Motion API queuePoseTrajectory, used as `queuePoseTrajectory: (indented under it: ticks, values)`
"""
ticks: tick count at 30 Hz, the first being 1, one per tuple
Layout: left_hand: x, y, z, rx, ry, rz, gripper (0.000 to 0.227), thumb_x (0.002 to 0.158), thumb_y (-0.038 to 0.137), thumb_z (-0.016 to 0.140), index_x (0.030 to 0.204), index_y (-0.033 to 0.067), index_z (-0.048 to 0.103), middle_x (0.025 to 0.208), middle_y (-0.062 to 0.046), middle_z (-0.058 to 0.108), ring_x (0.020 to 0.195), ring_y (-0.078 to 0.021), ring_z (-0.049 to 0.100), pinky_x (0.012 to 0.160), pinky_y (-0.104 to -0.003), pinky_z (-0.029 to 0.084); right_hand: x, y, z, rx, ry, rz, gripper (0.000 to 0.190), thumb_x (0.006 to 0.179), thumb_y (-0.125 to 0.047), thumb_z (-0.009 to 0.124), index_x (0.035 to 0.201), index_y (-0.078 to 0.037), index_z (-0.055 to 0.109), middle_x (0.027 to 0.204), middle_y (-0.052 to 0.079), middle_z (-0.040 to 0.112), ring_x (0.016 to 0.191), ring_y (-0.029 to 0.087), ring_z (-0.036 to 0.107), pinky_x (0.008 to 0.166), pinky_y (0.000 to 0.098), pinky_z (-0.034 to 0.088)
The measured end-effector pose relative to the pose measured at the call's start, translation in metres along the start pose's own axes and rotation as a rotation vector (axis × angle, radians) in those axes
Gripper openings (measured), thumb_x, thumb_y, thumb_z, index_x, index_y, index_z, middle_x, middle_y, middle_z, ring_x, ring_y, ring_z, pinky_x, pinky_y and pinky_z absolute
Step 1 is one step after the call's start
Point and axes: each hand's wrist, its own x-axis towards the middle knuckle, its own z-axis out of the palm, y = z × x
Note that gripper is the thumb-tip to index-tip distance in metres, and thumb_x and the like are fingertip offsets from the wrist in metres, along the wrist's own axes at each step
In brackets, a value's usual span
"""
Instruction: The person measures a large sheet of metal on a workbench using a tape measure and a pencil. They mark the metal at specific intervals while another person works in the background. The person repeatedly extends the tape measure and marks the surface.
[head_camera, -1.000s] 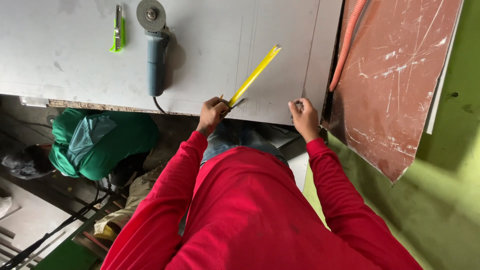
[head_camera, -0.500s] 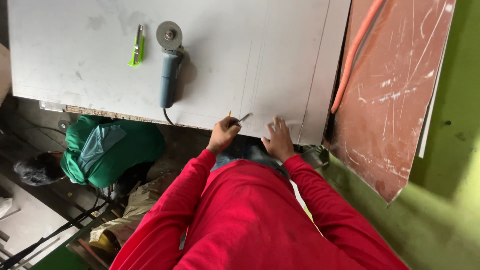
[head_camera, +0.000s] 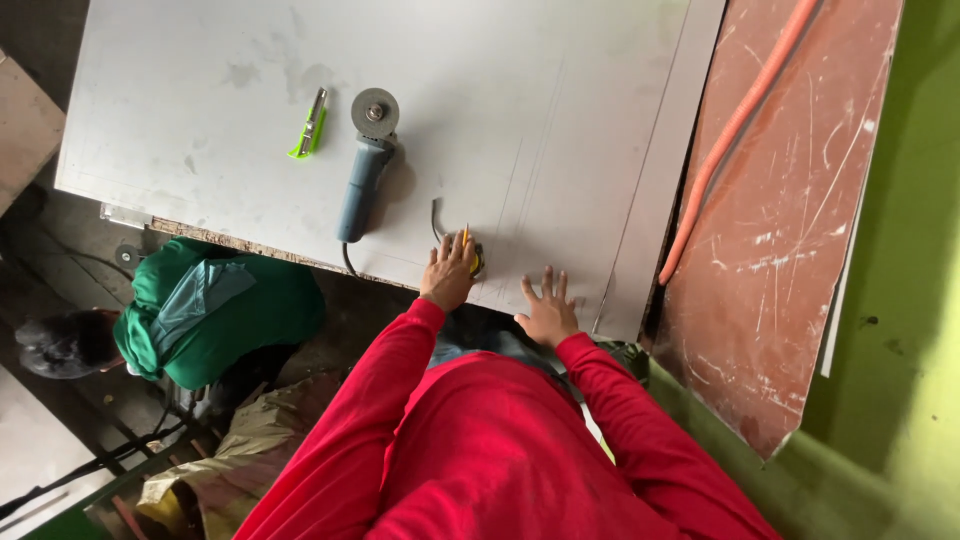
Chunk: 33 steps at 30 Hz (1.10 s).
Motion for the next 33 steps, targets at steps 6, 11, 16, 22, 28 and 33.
queuePoseTrajectory:
  ticks: [6, 11, 16, 22, 28, 33]
  values:
    - [0.008, -0.007, 0.017, 0.001, -0.025, -0.036, 0.091, 0.084, 0.027, 0.084, 0.157, 0.0083, 0.033, 0.165, -0.02, 0.029, 0.152, -0.0432, 0.028, 0.115, -0.056, 0.043, 0.009, -0.007, -0.023, 0.005, -0.064, 0.008, 0.081, 0.098, -0.055, 0.051, 0.166, -0.025, 0.017, 0.171, 0.024, 0.002, 0.154, 0.054, 0.002, 0.102, 0.0703, 0.046]
    - [0.016, -0.005, 0.038, -0.025, -0.025, -0.086, 0.094, 0.079, 0.024, 0.088, 0.156, 0.01, 0.035, 0.165, -0.019, 0.026, 0.152, -0.0452, 0.025, 0.109, -0.055, 0.047, 0.015, -0.008, -0.02, 0.019, -0.088, 0.024, 0.082, 0.098, -0.052, 0.053, 0.166, -0.027, 0.014, 0.171, 0.023, -0.003, 0.153, 0.056, -0.002, 0.098, 0.0724, 0.048]
    - [0.022, -0.007, 0.044, -0.03, -0.044, -0.105, 0.094, 0.08, 0.024, 0.087, 0.156, 0.0103, 0.033, 0.166, -0.019, 0.025, 0.152, -0.0456, 0.024, 0.106, -0.055, 0.049, 0.026, -0.01, -0.021, 0.015, -0.092, 0.029, 0.08, 0.1, -0.05, 0.053, 0.166, -0.024, 0.014, 0.17, 0.025, -0.001, 0.152, 0.059, -0.003, 0.097, 0.0708, 0.051]
    - [0.023, -0.003, 0.033, -0.052, -0.083, -0.117, 0.089, 0.08, 0.014, 0.082, 0.155, 0.0097, 0.035, 0.165, -0.019, 0.027, 0.152, -0.0464, 0.025, 0.101, -0.056, 0.052, 0.026, -0.013, -0.035, 0.001, -0.088, 0.02, 0.078, 0.1, -0.051, 0.051, 0.165, -0.024, 0.019, 0.17, 0.025, 0.003, 0.15, 0.061, 0.003, 0.097, 0.0675, 0.053]
    - [0.024, -0.003, 0.033, -0.036, -0.101, -0.117, 0.086, 0.079, 0.01, 0.078, 0.155, 0.0095, 0.037, 0.165, -0.02, 0.028, 0.151, -0.047, 0.026, 0.098, -0.059, 0.053, 0.023, -0.02, -0.039, -0.106, -0.083, 0.068, 0.081, 0.1, -0.052, 0.053, 0.166, -0.03, 0.012, 0.172, 0.022, 0.002, 0.151, 0.06, 0.006, 0.108, 0.0749, 0.035]
    - [0.027, -0.001, 0.024, -0.016, -0.14, -0.127, 0.088, 0.079, 0.015, 0.08, 0.154, 0.0095, 0.036, 0.166, -0.019, 0.028, 0.151, -0.0448, 0.027, 0.099, -0.059, 0.052, 0.018, -0.025, -0.045, -0.092, -0.071, 0.072, 0.083, 0.099, -0.047, 0.058, 0.167, -0.03, 0.011, 0.172, 0.022, 0.001, 0.151, 0.06, 0.006, 0.108, 0.0711, 0.039]
